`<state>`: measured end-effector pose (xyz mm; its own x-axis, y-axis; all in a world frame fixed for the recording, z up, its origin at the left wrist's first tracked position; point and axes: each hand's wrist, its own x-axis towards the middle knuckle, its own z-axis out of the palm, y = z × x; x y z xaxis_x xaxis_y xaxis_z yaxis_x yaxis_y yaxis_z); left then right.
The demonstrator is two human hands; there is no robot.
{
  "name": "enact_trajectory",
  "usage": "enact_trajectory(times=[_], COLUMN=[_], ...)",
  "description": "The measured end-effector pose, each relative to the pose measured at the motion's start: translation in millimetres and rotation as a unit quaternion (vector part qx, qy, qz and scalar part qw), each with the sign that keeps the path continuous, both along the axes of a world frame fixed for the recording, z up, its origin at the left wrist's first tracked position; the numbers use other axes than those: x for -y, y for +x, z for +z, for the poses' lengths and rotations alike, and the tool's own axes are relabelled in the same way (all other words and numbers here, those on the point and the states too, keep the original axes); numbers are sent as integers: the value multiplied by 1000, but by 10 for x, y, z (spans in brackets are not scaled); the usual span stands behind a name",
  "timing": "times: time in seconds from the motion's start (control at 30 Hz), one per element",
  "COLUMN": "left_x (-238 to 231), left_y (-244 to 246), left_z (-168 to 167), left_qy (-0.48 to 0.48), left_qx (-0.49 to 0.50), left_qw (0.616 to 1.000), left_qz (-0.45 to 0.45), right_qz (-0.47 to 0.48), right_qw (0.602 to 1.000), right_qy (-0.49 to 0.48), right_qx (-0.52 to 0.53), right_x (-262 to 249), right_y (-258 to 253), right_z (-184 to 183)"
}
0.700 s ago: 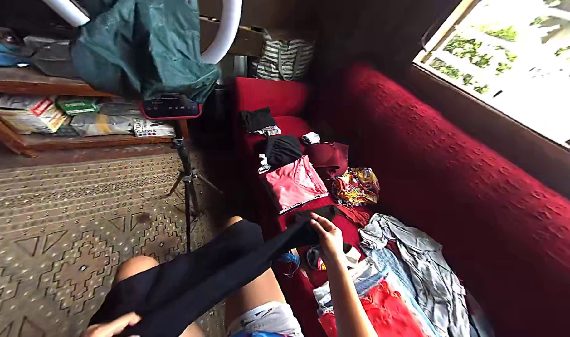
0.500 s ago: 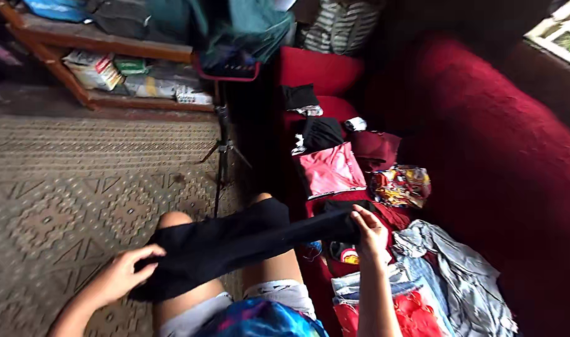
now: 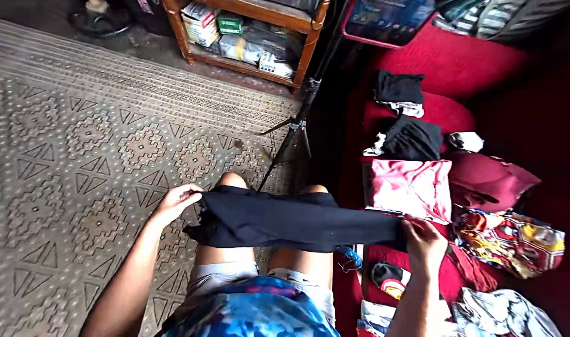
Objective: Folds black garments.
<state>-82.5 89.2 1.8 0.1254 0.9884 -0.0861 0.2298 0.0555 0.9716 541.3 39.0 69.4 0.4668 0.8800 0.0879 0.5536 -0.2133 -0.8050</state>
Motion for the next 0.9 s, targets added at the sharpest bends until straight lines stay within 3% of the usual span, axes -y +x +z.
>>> enact_trajectory(times=[0.13,0.3,0.4,0.5,0.67,0.8,0.9], left_x=[-65,70,66,35,-70,-231,-358], left_y=[104,177,164,167,250,850,1362], left_z=[-302,-345,-257,-218,-19,432,397], left_qy=[17,-1,7,-2,28,143,190], left_qx=[-22,78,82,42,-172,-234,-236], left_qw=[998,987,985,990,980,961,952], left_qz=[49,143,151,134,94,44,-47], right_qz=[1,-58,-57,-50,-26,92,242], right_qw=[998,997,996,995,958,972,957], right_qy=[-67,14,-2,-54,-235,-118,-26], right_qx=[-6,-50,-70,-74,164,184,158], right_x=[-222,-240,-235,-234,-281,-452,-614], right_y=[-96,-165,-68,-42,-288,-808,-1314], right_z=[-526,-588,-629,-710,-377,-51,-82])
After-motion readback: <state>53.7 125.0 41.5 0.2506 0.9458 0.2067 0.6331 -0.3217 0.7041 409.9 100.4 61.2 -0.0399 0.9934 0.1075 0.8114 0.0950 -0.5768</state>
